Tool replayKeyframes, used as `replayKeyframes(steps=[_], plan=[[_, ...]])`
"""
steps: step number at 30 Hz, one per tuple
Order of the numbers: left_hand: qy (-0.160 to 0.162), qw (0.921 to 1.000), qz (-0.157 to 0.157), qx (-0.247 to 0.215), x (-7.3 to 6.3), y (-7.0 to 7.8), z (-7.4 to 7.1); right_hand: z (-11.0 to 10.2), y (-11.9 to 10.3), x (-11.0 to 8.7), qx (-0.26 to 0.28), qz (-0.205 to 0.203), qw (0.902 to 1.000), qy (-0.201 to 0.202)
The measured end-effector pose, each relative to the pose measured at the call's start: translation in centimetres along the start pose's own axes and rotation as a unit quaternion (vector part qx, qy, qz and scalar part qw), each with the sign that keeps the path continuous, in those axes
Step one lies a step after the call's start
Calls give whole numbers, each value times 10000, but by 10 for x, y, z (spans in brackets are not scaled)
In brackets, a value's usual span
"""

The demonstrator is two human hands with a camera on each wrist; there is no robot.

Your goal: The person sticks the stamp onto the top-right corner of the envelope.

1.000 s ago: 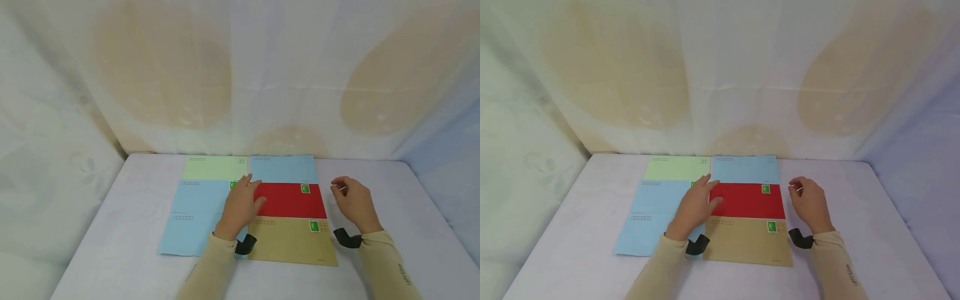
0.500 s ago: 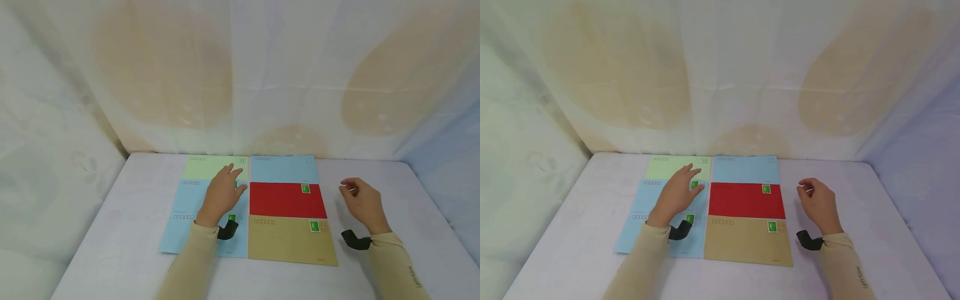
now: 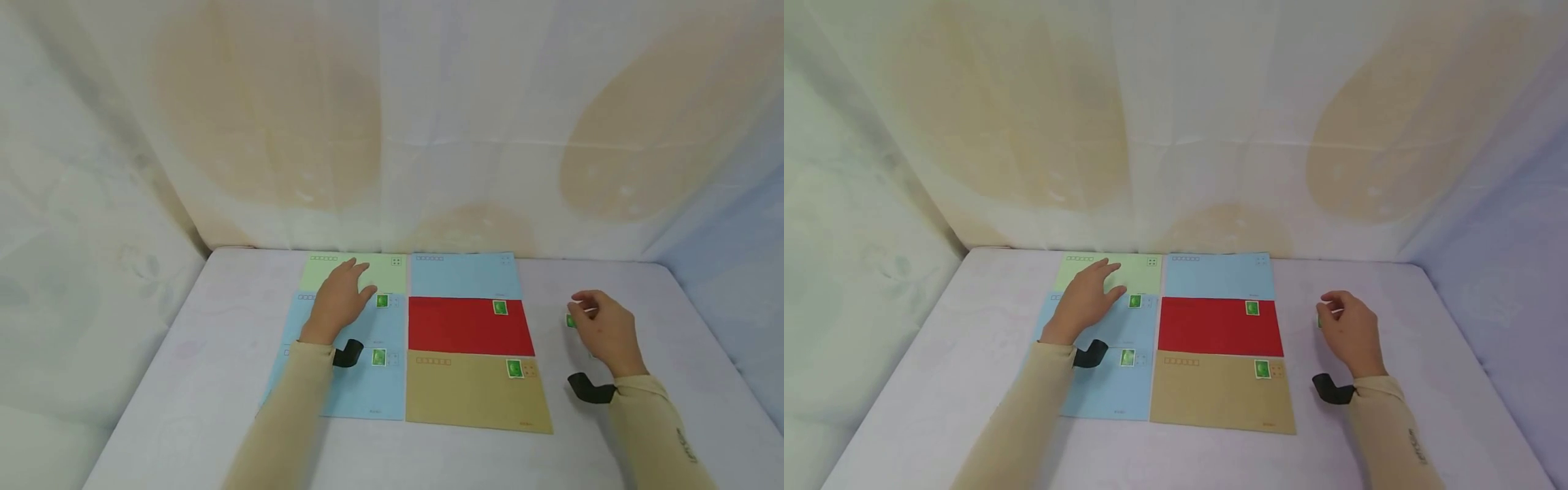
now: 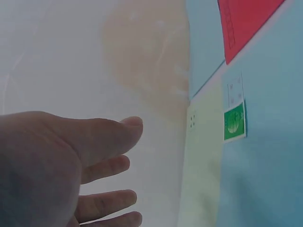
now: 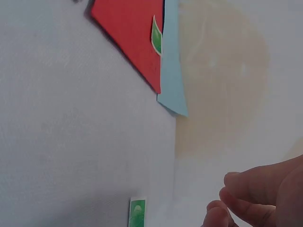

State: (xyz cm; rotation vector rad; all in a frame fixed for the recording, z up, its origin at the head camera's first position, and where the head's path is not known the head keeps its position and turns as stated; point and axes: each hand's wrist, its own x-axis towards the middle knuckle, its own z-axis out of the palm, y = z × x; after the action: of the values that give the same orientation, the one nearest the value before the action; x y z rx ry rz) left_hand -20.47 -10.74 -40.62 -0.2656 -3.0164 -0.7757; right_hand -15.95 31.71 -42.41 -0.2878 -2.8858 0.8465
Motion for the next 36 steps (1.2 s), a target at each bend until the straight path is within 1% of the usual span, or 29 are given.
replayKeyframes(steps=[5,11,15,20,23,27,30,36], plan=[[52,10000,-46,-66,11,-14,1,2,9,3,-19,56,10000,-54],[-36,9997,-204,-158,25,-30,3,3,17,5,-166,-12,9995,-251],[-32,9994,-320,-102,34,-40,4,3,20,6,-260,5,9988,-421],[-60,9993,-371,32,43,-53,7,3,23,7,-369,33,9977,-573],[-172,9989,-431,80,45,-59,6,3,25,9,-410,23,9967,-698],[-317,9981,-457,257,47,-64,4,2,27,9,-447,-8,9954,-852],[-418,9973,-470,374,47,-66,2,0,27,8,-448,-60,9946,-932],[-595,9961,-479,444,47,-68,3,-1,30,9,-458,-55,9933,-1059]])
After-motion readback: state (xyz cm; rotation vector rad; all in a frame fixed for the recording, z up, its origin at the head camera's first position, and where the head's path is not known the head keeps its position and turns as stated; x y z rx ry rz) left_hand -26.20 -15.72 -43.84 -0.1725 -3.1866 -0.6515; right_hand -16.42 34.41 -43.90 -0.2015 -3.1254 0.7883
